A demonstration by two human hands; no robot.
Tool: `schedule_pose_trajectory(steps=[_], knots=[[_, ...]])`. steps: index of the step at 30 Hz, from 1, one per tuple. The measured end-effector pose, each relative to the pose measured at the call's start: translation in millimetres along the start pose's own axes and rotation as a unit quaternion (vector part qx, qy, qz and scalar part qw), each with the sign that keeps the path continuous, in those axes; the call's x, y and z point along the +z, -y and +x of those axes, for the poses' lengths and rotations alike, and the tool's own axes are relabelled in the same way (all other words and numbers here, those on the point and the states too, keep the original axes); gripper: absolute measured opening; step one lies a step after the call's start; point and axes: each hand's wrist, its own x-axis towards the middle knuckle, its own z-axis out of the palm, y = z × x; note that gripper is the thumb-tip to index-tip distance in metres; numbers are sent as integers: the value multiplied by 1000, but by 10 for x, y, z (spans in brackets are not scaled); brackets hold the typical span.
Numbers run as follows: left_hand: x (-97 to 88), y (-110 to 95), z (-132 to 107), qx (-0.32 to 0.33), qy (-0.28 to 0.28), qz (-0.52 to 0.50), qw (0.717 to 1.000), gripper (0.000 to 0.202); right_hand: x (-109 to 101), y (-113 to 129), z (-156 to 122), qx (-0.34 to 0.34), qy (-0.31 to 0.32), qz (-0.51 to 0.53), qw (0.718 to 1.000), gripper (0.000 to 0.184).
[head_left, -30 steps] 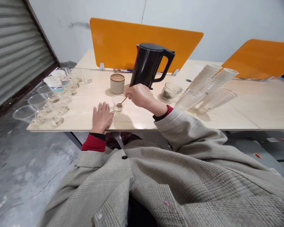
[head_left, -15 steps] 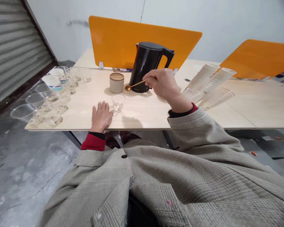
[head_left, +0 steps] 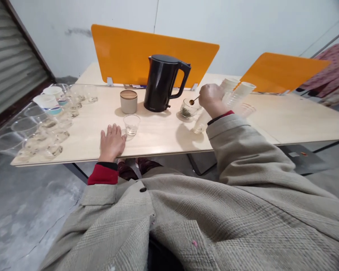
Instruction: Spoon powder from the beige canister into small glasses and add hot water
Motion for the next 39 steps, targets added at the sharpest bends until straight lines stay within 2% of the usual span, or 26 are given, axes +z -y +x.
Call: schedule_pose_trajectory(steps=[3, 8, 12, 14, 16, 18, 19, 21, 23, 25, 27, 32, 39], knots=[[6, 5, 13, -3, 2, 1, 1000, 72, 114, 76, 90, 59, 52, -72, 994, 38], [4, 6, 17, -7, 4, 4, 1000, 72, 217, 246, 66, 49, 83, -79, 992, 40], [2, 2, 5, -5, 2, 7, 1000, 73, 134, 229, -45, 31, 89, -62, 994, 38], [7, 0, -1, -5, -1, 5, 1000, 73, 52, 198, -167, -2, 55, -36, 998, 35], [14, -1, -4, -7, -2, 1, 1000, 72, -6, 206, -363, -52, -24, 20, 998, 38], [18, -1, -4, -8, 1, -1, 1000, 72, 2, 290, -624, -109, -100, 98, 984, 43], [17, -1, -3, -8, 3, -1, 1000, 72, 37, 366, -769, -135, -112, 133, 976, 46], [10, -2, -3, -9, 9, 1, 1000, 72, 163, 581, -1056, -183, -75, 181, 964, 52], [-4, -6, -3, -8, 15, 4, 1000, 72, 336, 841, -1295, -228, 10, 202, 952, 60], [-21, -13, -5, -4, 23, 9, 1000, 72, 514, 1092, -1456, -243, 97, 197, 945, 71], [-37, -21, -7, 3, 31, 16, 999, 72, 664, 1288, -1546, -252, 142, 187, 939, 79], [-62, -29, -7, 5, 39, 23, 999, 72, 856, 1500, -1639, -252, 165, 177, 937, 81], [-100, -53, 0, 1, 57, 34, 998, 73, 815, 1551, -1695, -247, 196, 163, 935, 80]])
